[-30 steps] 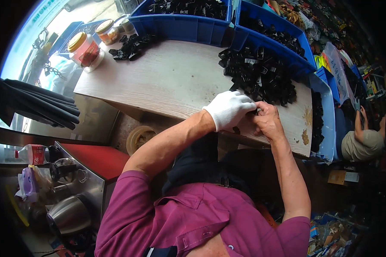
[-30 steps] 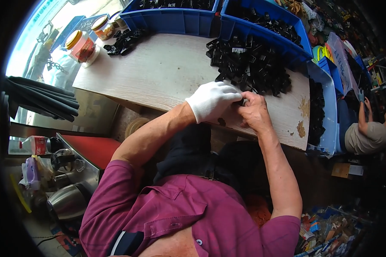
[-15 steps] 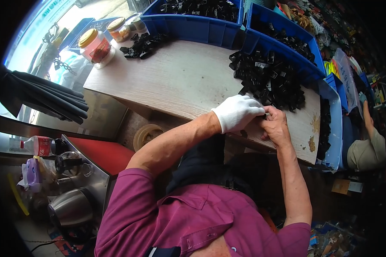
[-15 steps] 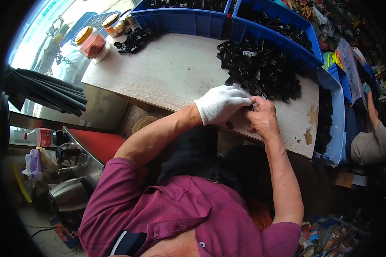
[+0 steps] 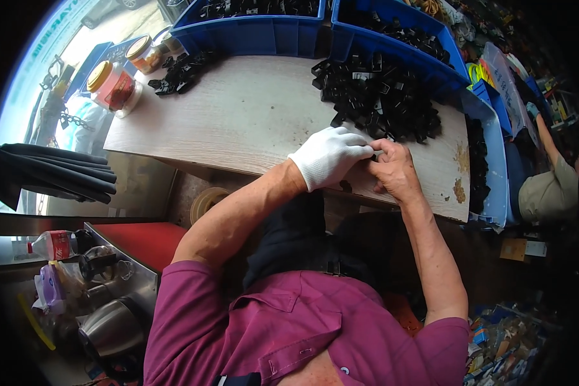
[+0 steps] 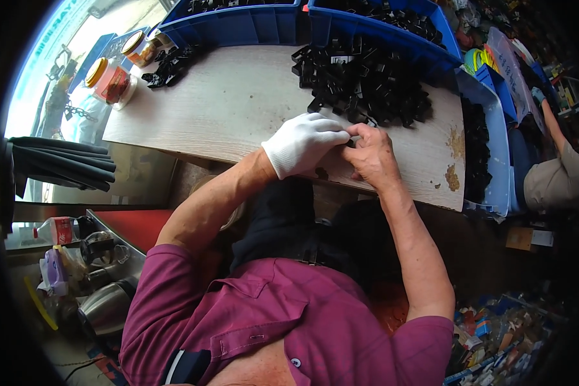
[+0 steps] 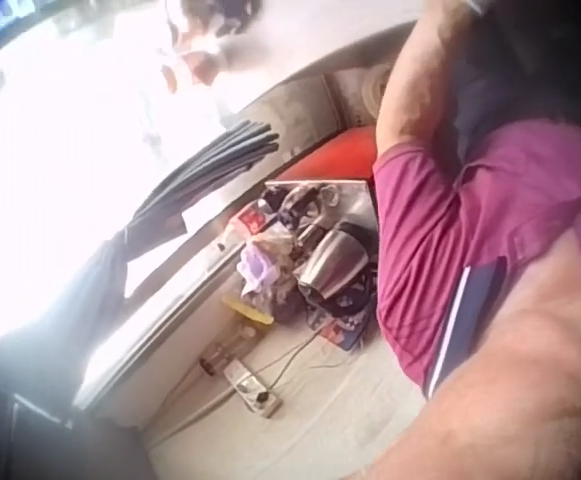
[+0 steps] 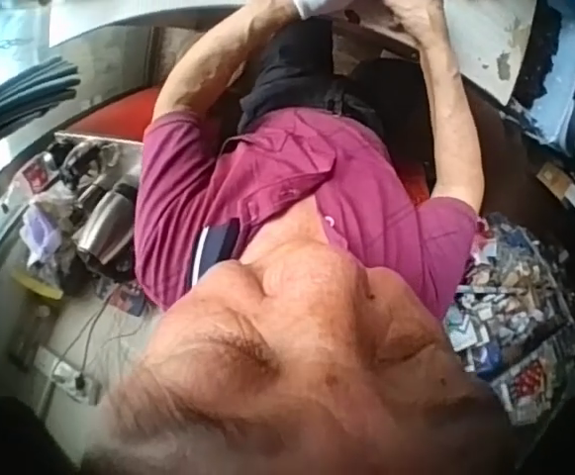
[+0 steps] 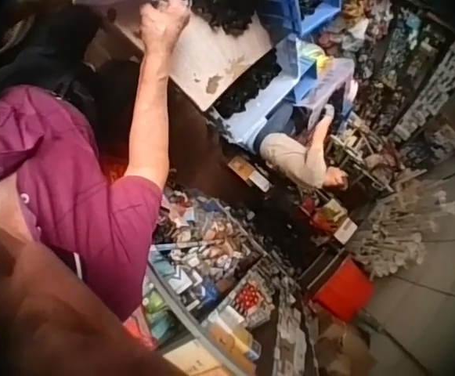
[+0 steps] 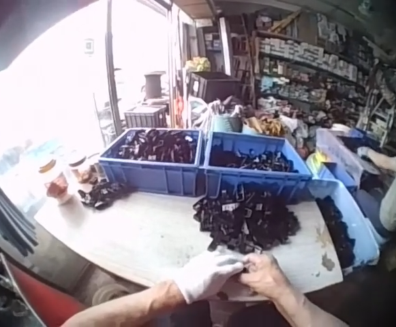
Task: The worker is assembling small black plastic components by hand at a workbench.
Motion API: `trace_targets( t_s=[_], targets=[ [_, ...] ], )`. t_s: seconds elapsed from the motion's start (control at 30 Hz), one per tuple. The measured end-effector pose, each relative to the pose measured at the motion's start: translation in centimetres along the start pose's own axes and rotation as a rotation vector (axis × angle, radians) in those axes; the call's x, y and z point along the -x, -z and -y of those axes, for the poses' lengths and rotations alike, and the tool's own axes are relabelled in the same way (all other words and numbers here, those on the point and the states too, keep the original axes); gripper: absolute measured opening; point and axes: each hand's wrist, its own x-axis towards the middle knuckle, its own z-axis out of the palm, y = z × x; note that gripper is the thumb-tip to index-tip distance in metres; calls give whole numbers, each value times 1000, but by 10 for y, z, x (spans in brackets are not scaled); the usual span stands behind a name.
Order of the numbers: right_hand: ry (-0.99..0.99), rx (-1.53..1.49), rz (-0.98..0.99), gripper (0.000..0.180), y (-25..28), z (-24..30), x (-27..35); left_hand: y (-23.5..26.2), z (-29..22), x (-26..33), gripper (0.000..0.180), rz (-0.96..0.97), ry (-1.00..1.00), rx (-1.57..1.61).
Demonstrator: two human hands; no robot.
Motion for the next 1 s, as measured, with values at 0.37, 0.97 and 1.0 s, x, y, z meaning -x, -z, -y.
trace_targets(
  t_s=[0.37, 0.97, 1.0],
  targets=[
    [10, 87, -13, 27, 1, 2, 6, 0, -14, 3, 48, -24, 1, -162],
    [36, -621, -921, 28, 168, -39, 31, 9, -3, 17, 26, -283, 426, 124],
    [70, -630, -1121, 27, 177, -39, 31, 9, -3, 17, 26, -284, 427, 119]
  ],
)
